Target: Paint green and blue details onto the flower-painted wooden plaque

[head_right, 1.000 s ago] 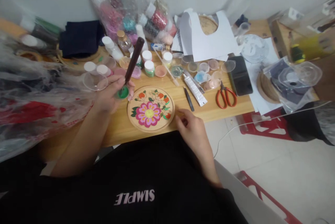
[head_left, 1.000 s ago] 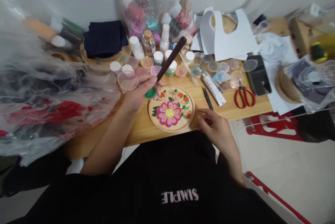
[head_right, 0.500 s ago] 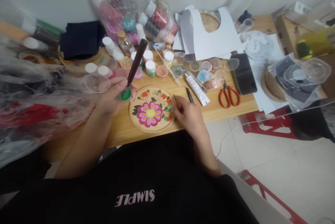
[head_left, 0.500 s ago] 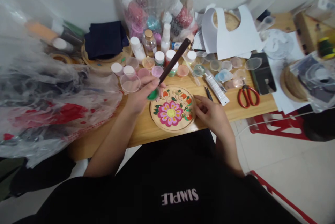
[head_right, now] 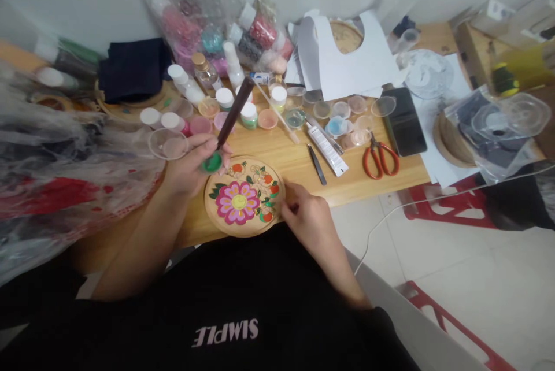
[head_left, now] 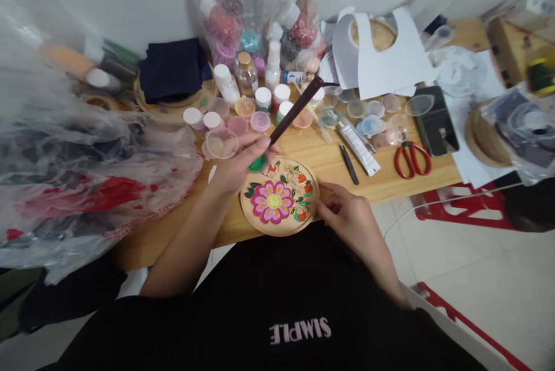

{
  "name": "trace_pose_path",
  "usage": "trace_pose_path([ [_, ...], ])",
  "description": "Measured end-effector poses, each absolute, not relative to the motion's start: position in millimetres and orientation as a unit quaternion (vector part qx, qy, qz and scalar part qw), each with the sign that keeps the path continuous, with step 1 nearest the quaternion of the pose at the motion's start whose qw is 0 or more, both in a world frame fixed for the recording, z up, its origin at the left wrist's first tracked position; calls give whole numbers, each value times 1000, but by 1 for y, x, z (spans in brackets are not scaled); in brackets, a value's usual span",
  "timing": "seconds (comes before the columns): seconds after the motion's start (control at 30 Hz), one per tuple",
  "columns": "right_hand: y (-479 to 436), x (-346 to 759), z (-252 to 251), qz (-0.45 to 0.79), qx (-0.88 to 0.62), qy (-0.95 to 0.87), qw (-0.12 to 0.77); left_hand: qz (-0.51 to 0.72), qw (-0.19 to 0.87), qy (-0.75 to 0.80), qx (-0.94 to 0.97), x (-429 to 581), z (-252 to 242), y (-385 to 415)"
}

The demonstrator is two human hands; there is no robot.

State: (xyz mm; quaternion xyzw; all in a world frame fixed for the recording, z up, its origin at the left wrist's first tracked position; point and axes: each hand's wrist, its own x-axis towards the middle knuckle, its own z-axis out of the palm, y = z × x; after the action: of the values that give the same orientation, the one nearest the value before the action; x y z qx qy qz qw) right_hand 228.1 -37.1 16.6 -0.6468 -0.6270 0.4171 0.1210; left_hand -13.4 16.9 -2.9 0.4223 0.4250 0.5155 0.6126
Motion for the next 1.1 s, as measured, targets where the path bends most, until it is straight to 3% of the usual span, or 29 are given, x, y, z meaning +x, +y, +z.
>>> trace_pose_path([
  [0.1, -25, 227, 23, 405, -634, -627, 201, 494, 615, 428, 442, -13, 1, 16],
  [0.23, 1, 211, 38, 493, -518, -614, 333, 430, 651, 410, 472, -12, 8, 14],
  [0.43, 24, 180, 43, 481, -421, -643, 422, 428, 639, 397, 501, -12, 2, 13],
  [0.7, 15, 178, 45, 406, -409, -685, 445, 497, 556, 465, 477, -11, -11, 12],
  [1.1, 6, 191, 50, 407, -382, -700, 445, 547, 489, 470, 491, -10, -8, 9],
])
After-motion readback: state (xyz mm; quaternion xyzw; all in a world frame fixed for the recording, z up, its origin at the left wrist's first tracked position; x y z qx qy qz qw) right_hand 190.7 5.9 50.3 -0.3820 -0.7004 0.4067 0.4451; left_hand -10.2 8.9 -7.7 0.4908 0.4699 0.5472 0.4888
